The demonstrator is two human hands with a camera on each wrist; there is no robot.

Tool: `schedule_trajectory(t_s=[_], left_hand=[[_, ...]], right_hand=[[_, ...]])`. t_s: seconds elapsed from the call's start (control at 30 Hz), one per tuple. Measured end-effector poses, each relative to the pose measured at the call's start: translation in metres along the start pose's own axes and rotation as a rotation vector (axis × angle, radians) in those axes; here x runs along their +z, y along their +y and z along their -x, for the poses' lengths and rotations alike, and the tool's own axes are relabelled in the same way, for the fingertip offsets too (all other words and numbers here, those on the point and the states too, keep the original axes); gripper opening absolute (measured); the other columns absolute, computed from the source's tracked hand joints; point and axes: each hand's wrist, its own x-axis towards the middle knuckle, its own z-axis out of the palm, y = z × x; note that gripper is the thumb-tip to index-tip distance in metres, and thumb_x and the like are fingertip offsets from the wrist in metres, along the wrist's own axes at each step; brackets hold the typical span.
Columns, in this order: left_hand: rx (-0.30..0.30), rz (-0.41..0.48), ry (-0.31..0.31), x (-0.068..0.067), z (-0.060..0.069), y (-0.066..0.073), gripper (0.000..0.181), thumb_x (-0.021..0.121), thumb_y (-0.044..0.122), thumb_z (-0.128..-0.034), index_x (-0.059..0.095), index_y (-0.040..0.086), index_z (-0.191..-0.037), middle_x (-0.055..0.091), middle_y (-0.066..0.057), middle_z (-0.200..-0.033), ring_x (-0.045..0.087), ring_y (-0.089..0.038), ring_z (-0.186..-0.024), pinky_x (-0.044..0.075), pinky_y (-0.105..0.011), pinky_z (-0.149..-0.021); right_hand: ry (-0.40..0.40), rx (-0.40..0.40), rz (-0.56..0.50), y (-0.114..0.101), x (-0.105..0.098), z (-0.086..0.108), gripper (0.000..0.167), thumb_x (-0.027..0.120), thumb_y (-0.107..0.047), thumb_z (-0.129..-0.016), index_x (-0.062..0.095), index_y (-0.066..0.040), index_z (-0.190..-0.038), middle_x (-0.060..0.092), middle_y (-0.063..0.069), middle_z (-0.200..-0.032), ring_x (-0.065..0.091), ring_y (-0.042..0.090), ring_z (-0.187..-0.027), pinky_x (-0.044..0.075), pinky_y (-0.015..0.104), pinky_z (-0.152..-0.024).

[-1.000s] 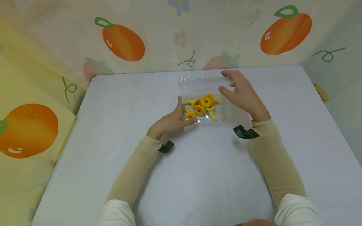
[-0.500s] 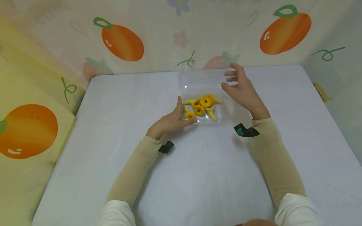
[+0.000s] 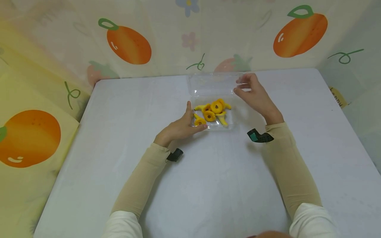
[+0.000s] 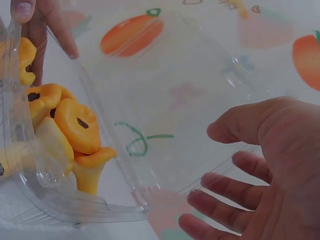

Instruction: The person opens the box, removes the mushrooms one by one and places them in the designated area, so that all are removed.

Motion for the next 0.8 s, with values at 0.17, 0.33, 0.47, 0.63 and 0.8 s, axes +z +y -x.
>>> schedule_trajectory(t_s=[0.17,0.33,0.47,0.63,0.8], left_hand=[[0.003,0.002,-0.001,0.0,-0.001,-0.001,0.122,0.057,0.073,-0.0892,-0.038,0.027,-0.151,-0.016,-0.002,-0.17,0.009,-0.023,-0.159,0.02,-0.047,-0.129],[0.0,-0.009,0.001,0.0,-0.001,-0.001,0.123,0.057,0.074,-0.0888,-0.037,0.026,-0.151,-0.012,-0.004,-0.171,0.011,-0.024,-0.159,0.021,-0.047,-0.129],[-0.01,-0.014,0.002,-0.001,-0.001,0.001,0.123,0.057,0.075,-0.0879,-0.038,0.027,-0.151,-0.011,-0.003,-0.171,0.012,-0.024,-0.159,0.021,-0.047,-0.129],[-0.013,-0.007,-0.003,0.0,-0.001,0.001,0.124,0.057,0.075,-0.0877,-0.037,0.027,-0.151,-0.015,-0.002,-0.17,0.009,-0.023,-0.159,0.019,-0.046,-0.129],[-0.016,-0.003,-0.001,0.0,-0.002,-0.001,0.124,0.058,0.075,-0.0869,-0.037,0.028,-0.151,-0.012,-0.001,-0.171,0.011,-0.023,-0.159,0.02,-0.046,-0.129]], right_hand=[[-0.044,0.036,0.01,0.004,0.0,-0.002,0.053,0.058,-0.028,-0.102,0.031,-0.006,-0.143,0.041,0.018,-0.149,0.044,0.035,-0.14,0.04,0.058,-0.116],[-0.074,0.063,0.033,0.009,-0.001,-0.004,0.061,0.058,-0.033,-0.102,0.03,-0.009,-0.151,0.039,0.017,-0.154,0.041,0.036,-0.143,0.039,0.058,-0.117],[-0.087,0.063,0.055,0.012,-0.002,-0.005,0.066,0.057,-0.034,-0.102,0.026,-0.016,-0.157,0.039,0.018,-0.157,0.041,0.037,-0.143,0.037,0.06,-0.117],[-0.118,0.07,0.047,0.016,-0.002,-0.007,0.072,0.057,-0.036,-0.102,0.018,-0.021,-0.161,0.037,0.018,-0.159,0.04,0.037,-0.144,0.036,0.06,-0.118],[-0.127,0.093,0.024,0.017,-0.001,-0.008,0.079,0.058,-0.036,-0.101,0.01,-0.017,-0.161,0.036,0.018,-0.159,0.039,0.035,-0.145,0.035,0.058,-0.12]])
